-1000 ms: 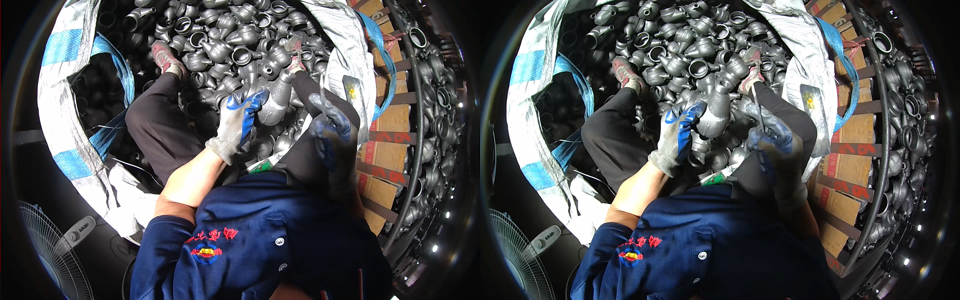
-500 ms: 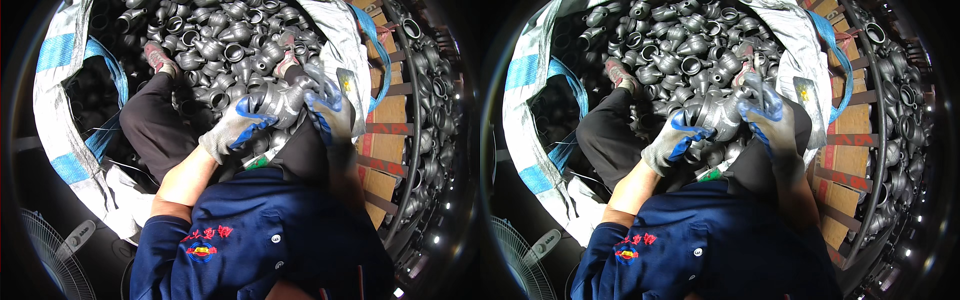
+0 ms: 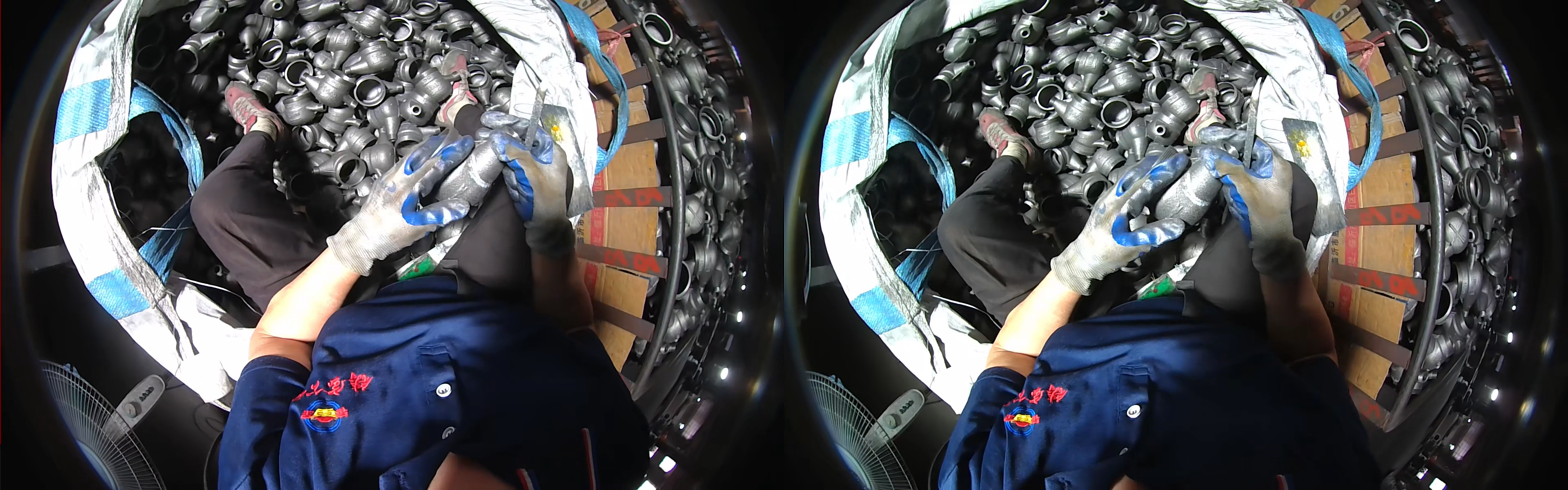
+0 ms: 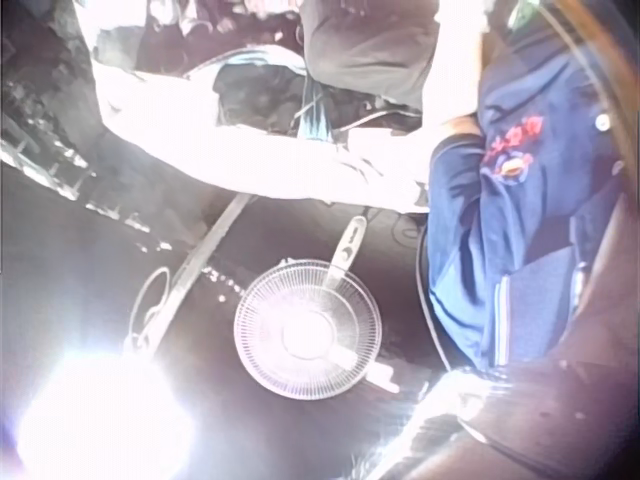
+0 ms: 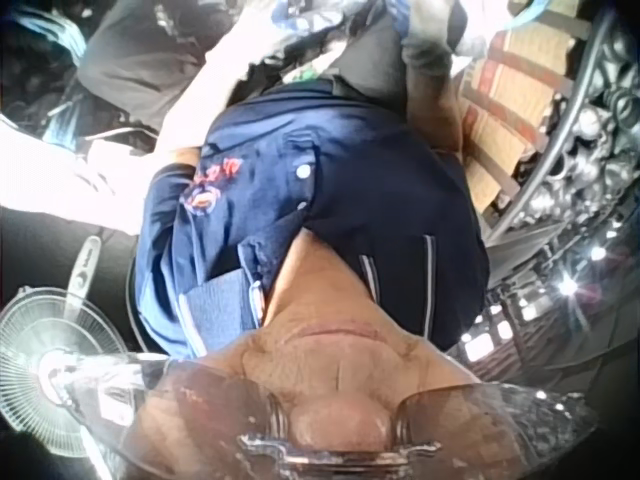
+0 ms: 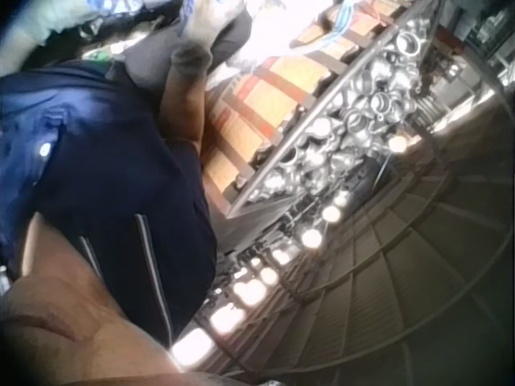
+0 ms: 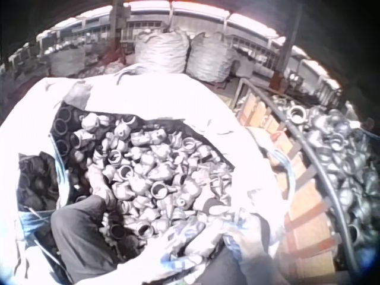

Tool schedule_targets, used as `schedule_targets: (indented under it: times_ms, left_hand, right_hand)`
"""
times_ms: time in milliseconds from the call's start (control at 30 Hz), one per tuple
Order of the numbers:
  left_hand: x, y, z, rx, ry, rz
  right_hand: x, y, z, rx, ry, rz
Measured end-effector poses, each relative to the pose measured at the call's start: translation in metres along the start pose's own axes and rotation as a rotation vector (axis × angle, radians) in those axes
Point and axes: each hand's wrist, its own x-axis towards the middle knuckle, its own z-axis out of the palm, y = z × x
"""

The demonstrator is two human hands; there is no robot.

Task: Manually deburring and inspecting metal castings using a handheld scraper while sitting at a bulk storage bag.

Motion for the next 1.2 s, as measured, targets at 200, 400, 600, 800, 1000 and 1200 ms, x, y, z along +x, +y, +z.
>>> schedule_targets:
  times_ms: [200,400,600,800,1000,1200]
  left_hand:
    - [-0.005,0.000,-0.001,-0.443,0.100,-0.359]
    - [-0.003,-0.009,0.000,-0.828,0.362,-0.690]
    - [-0.006,-0.012,0.005,-1.296,0.416,-0.838]
    - [-0.003,-0.015,0.009,-1.408,0.454,-0.806]
    - [-0.006,-0.022,0.008,-1.331,0.347,-0.697]
    - [-0.011,-0.026,0.009,-1.119,0.266,-0.681]
  right_hand:
    - [-0.003,0.001,0.001,0.171,0.150,0.049]
    - [0.004,0.004,-0.007,0.275,0.247,0.083]
    - [0.009,0.017,-0.010,0.313,0.248,0.188]
    - [0.002,0.021,-0.001,0.253,0.155,0.098]
    - [0.001,0.020,0.009,0.108,0.080,-0.078]
    - [0.000,0.020,0.007,0.053,0.140,-0.033]
